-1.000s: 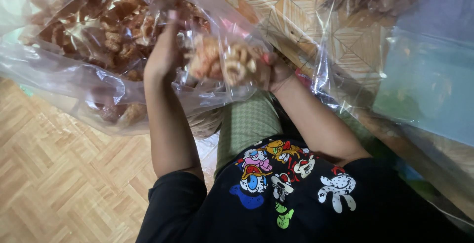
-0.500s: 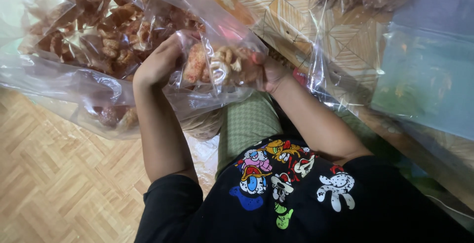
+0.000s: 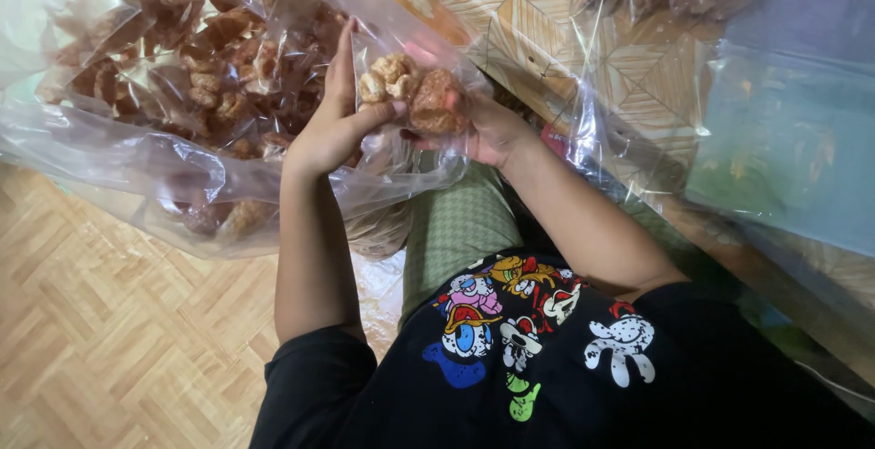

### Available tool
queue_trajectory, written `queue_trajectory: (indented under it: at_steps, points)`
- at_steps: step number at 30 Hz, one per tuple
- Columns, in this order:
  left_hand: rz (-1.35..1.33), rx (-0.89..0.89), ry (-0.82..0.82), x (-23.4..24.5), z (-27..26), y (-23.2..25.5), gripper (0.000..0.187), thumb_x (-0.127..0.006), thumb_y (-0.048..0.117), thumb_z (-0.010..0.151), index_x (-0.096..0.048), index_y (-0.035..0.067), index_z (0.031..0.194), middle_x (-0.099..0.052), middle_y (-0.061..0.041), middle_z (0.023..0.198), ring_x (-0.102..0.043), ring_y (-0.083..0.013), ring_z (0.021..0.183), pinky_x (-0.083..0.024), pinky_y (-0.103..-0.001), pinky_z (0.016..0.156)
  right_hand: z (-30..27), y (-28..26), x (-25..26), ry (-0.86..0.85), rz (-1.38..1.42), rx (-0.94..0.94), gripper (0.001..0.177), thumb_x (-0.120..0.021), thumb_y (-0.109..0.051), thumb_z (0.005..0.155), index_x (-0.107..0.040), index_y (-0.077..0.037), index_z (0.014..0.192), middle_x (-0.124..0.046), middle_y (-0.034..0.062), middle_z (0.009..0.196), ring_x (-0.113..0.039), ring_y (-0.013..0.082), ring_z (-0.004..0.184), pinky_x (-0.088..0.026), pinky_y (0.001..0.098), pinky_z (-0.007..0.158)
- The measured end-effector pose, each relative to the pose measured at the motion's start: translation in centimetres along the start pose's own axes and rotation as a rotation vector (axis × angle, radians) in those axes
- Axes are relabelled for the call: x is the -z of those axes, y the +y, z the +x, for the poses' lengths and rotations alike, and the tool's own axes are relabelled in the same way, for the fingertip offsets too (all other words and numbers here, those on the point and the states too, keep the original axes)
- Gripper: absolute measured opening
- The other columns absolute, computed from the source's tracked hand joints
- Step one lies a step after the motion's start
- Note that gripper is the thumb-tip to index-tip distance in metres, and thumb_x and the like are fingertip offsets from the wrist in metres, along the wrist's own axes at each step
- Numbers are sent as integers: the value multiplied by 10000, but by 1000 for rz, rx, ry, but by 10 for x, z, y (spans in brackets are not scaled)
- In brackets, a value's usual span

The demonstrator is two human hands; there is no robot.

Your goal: Packaging snacks into small plastic bags and sealing them with a heat sealer

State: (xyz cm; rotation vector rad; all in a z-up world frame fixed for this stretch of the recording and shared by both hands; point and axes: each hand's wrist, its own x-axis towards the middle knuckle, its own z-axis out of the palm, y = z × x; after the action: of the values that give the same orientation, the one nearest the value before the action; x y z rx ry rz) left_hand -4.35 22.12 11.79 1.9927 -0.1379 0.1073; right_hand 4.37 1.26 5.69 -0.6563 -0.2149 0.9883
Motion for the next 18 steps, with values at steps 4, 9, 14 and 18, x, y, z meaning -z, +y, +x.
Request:
queue_trajectory:
  at_steps: [4,9,14,18]
  points:
    - [61,15,-108,2,-3,18,838,-689,285,822,-206,184,1500,-93,-237,1555,-167,-519,1386,-242,-677,1058,-2,1,8,-38,-6,-28,745,-856,-147,671,-490,73,1282,-638,225,1153,-679,318,979,-605,429,863]
    - [61,-13,-58,-2,-9,34,658,-639,385,850,-429,52,1377,-131,-284,1477,-185,-526,1367,-263,-647,1065,-7,2,5,-77,-37,20,662,-819,-36,680,-514,65,1259,-620,189,1196,-647,281,1057,-559,358,959]
    - [-67,-130,-115,-4,-14,61,619,-737,282,856,-452,70,1363,-122,-234,1464,-76,-491,1408,-67,-595,1165,-16,13,9,-207,-45,274,658,-863,24,627,-616,-65,1231,-668,146,1173,-653,326,1081,-570,520,887]
    - [-56,-173,-162,-14,-13,82,614,-739,301,842,-478,111,1365,-119,-180,1454,-60,-403,1421,-57,-546,1182,-36,0,4,-228,-61,392,766,-858,96,588,-567,-38,1284,-633,208,1215,-615,377,1130,-536,563,918]
